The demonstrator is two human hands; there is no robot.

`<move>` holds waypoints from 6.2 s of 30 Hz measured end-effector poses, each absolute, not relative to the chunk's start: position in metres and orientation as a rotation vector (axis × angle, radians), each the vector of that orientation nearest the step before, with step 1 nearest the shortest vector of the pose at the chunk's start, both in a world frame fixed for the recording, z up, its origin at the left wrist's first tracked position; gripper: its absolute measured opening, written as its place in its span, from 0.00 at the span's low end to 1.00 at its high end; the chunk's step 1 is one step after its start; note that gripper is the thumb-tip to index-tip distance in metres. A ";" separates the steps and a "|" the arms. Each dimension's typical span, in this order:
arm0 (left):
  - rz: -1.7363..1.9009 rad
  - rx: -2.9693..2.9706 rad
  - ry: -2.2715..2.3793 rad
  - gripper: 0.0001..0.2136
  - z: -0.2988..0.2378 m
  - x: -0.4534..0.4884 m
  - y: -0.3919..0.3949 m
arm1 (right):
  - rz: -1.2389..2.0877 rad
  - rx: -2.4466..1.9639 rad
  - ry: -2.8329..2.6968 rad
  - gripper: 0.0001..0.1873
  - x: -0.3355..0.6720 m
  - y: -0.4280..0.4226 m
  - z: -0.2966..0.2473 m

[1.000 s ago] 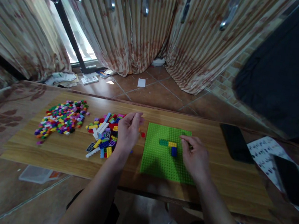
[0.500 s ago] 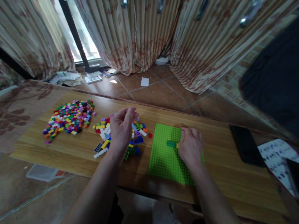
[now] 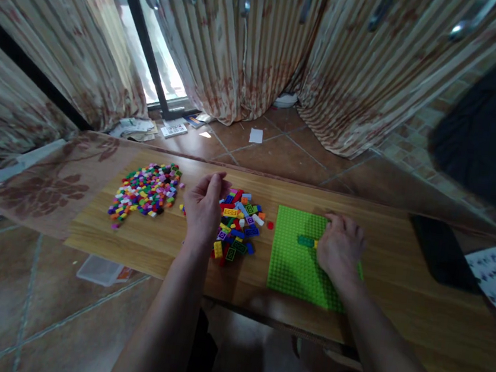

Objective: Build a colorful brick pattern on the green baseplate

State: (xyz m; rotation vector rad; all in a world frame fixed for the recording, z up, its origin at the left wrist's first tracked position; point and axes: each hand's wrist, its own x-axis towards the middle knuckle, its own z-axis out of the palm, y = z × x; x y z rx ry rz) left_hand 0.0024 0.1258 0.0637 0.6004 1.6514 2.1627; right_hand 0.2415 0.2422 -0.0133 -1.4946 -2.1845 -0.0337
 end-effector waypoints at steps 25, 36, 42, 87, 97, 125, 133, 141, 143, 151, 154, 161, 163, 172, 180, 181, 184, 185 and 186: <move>2.217 0.417 1.566 0.08 0.067 -0.024 0.111 | 0.473 -0.584 -2.471 0.18 0.166 0.099 0.004; 2.213 0.394 1.537 0.08 0.066 -0.025 0.111 | 0.384 -0.643 -2.608 0.26 0.154 0.112 0.003; 2.199 0.402 1.552 0.09 0.064 -0.026 0.112 | 0.435 -0.631 -2.596 0.22 0.152 0.115 0.003; 1.090 1.407 1.507 0.06 0.035 0.089 0.153 | 0.530 -0.955 -2.366 0.07 0.277 0.209 0.035; 0.928 1.485 1.684 0.08 0.030 0.098 0.155 | 0.484 -1.118 -2.409 0.04 0.277 0.213 0.022; 0.693 1.531 2.072 0.07 0.035 0.112 0.157 | 0.667 -1.419 -2.083 0.09 0.273 0.218 0.017; 0.690 1.480 2.102 0.08 0.037 0.113 0.158 | 0.666 -1.471 -2.021 0.06 0.268 0.219 0.014; 0.712 1.354 2.124 0.09 0.035 0.114 0.163 | 0.839 -1.489 -1.944 0.04 0.266 0.226 0.011; 0.723 1.334 2.129 0.09 0.033 0.113 0.165 | 0.830 -1.480 -1.949 0.04 0.266 0.228 0.010; 0.720 1.331 2.117 0.09 0.027 0.111 0.167 | 0.840 -1.479 -1.980 0.04 0.265 0.226 0.013; 0.736 1.335 2.106 0.09 0.027 0.111 0.166 | 0.838 -1.421 -1.988 0.05 0.270 0.226 0.013; 0.808 1.393 1.924 0.14 0.025 0.098 0.167 | 0.930 -1.397 -1.769 0.12 0.300 0.240 0.012; 0.859 1.365 1.890 0.16 0.023 0.093 0.168 | 0.922 -1.406 -1.787 0.13 0.306 0.241 0.015; 0.858 1.447 1.965 0.12 0.035 0.099 0.164 | 0.884 -1.384 -2.215 0.26 0.294 0.214 0.027; 0.633 1.686 2.009 0.15 0.034 0.107 0.159 | 0.745 -1.327 -2.410 0.24 0.291 0.215 0.024; 0.606 1.701 2.021 0.15 0.035 0.107 0.159 | 0.739 -1.345 -2.417 0.24 0.291 0.215 0.024; 0.554 1.706 2.039 0.14 0.037 0.109 0.160 | 0.723 -1.397 -2.406 0.25 0.290 0.214 0.025; 0.548 1.708 2.042 0.14 0.037 0.110 0.160 | 0.721 -1.401 -2.403 0.24 0.290 0.214 0.024; 0.543 1.712 2.044 0.14 0.037 0.110 0.160 | 0.721 -1.397 -2.406 0.23 0.290 0.214 0.024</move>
